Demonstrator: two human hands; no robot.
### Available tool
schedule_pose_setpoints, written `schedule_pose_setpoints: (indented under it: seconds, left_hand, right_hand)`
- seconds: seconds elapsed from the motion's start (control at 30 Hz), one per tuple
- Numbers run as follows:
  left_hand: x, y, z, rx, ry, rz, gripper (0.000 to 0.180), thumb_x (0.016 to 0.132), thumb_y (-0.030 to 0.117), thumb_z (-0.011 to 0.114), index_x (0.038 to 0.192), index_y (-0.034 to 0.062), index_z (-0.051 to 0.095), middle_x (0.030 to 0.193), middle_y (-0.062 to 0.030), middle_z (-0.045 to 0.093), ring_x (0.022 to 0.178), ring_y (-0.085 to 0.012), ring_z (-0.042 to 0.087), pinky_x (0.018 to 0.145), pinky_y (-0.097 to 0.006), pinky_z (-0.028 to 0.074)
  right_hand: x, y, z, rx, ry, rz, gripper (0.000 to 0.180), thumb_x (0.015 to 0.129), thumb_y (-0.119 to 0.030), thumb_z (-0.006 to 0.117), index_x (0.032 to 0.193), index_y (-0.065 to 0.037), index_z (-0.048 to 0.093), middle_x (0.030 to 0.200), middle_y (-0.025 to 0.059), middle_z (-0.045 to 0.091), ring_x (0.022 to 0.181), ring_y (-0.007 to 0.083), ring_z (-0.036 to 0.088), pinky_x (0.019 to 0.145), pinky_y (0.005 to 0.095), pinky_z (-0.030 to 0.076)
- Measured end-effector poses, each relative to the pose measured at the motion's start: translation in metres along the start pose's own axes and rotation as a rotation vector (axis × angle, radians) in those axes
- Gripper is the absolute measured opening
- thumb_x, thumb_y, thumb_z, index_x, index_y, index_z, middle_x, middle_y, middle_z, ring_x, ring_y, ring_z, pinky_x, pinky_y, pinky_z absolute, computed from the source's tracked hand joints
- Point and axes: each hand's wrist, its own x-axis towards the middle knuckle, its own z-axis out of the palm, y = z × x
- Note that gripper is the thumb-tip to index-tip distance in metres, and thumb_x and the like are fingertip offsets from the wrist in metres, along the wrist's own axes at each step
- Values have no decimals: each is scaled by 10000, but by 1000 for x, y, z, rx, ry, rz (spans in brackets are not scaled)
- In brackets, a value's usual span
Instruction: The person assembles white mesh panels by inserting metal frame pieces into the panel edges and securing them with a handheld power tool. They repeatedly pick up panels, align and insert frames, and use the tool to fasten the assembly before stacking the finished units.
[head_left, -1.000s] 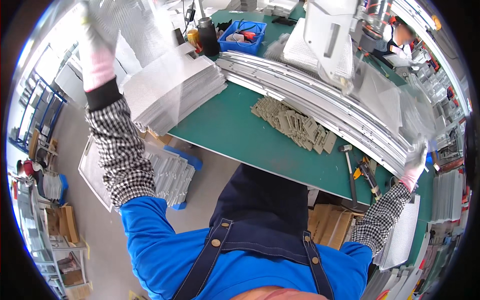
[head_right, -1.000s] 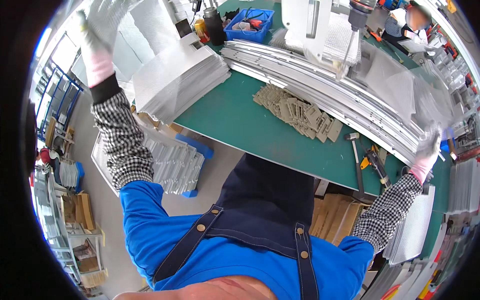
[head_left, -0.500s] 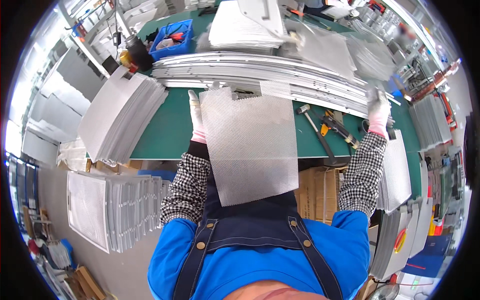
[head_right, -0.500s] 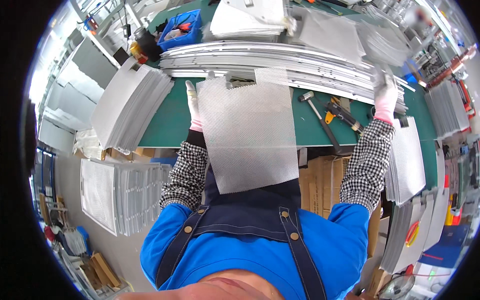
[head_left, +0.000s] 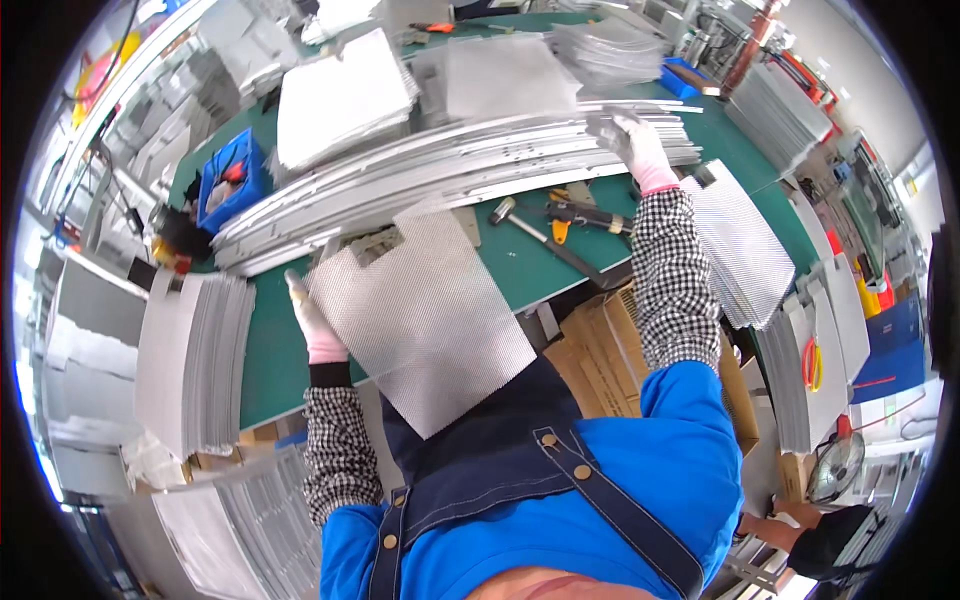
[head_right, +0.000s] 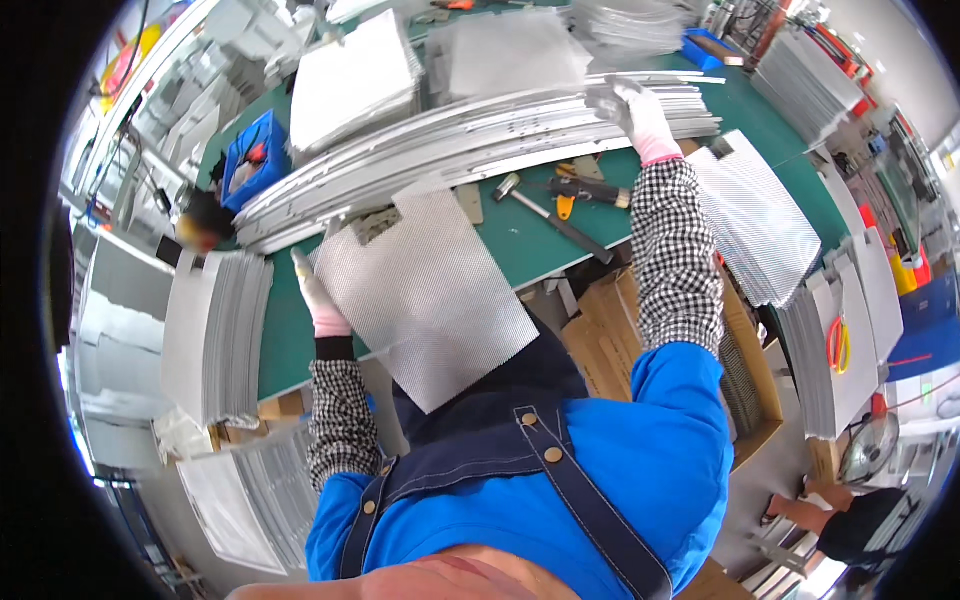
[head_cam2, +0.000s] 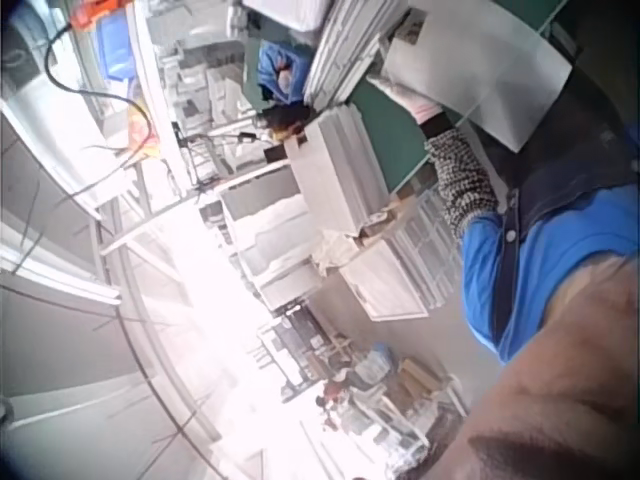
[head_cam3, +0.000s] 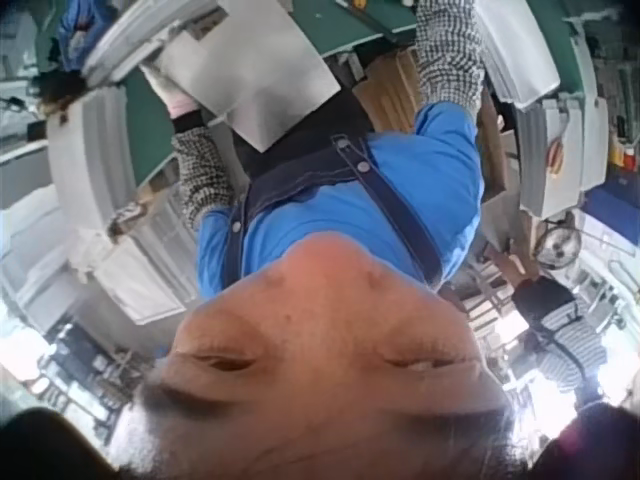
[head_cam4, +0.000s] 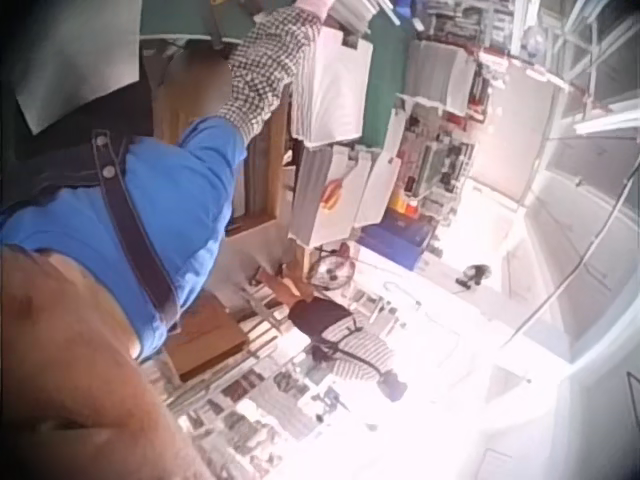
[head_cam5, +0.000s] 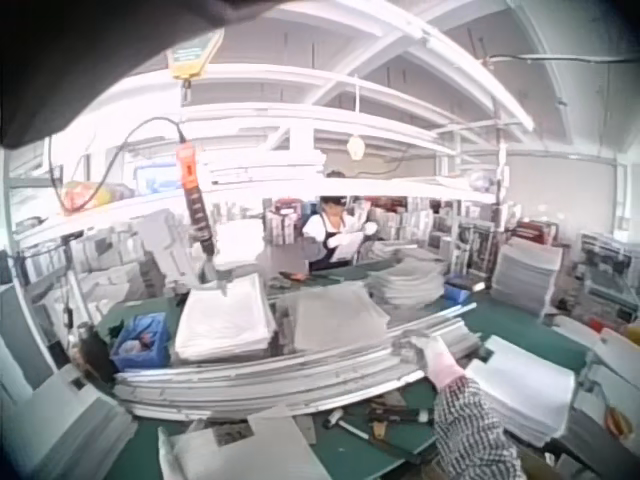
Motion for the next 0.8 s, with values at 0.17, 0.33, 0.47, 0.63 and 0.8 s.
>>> schedule_pose_setpoints:
  seconds: [0.17, 0.33, 0.47, 0.63, 0.8]
  left_hand:
    - [11, -5, -13, -37, -16, -33, 889, 964, 677, 412, 1510, -23, 351, 1548, -204, 375, 1396, -344, 390, 1181, -437, 280]
    - [11, -13, -6, 90, -15, 27, 853, 973, 659, 414, 1509, -4, 369, 1545, -184, 388, 1380, -326, 410, 1171, -437, 299]
    - [3, -10, 1, 111, 9, 32, 874, 968, 680, 401, 1502, -12, 377, 1542, -188, 387, 1381, -321, 409, 1164, -435, 318]
    - [13, -16, -8, 73, -12, -21, 944, 930, 726, 429, 1502, -22, 366, 1524, -202, 407, 1350, -330, 451, 1137, -421, 366]
    - [5, -10, -1, 50, -6, -50, 911, 953, 703, 404, 1489, -33, 379, 1494, -242, 433, 1332, -333, 478, 1124, -416, 392]
  right_hand:
    - [25, -46, -14, 271, -38, -300, 330, 920, -105, 611, 1214, 35, 556, 1126, 184, 659, 949, 292, 682, 820, 397, 562]
    - [14, -52, -1, -44, 201, -208, 340, 910, -96, 613, 1220, 32, 558, 1108, 171, 667, 920, 283, 680, 810, 389, 564]
    - [1, -47, -2, 404, -78, -392, 318, 901, -75, 624, 1206, -1, 571, 1104, 122, 669, 927, 279, 678, 809, 429, 552]
    - [14, -36, -67, -222, 266, -684, 190, 885, -24, 622, 1070, -7, 664, 1049, 118, 708, 963, 239, 672, 834, 390, 531]
    - [-48, -31, -64, 558, -358, -321, 438, 1067, -184, 409, 1455, 19, 387, 1528, 100, 410, 1396, 175, 383, 1173, 324, 297]
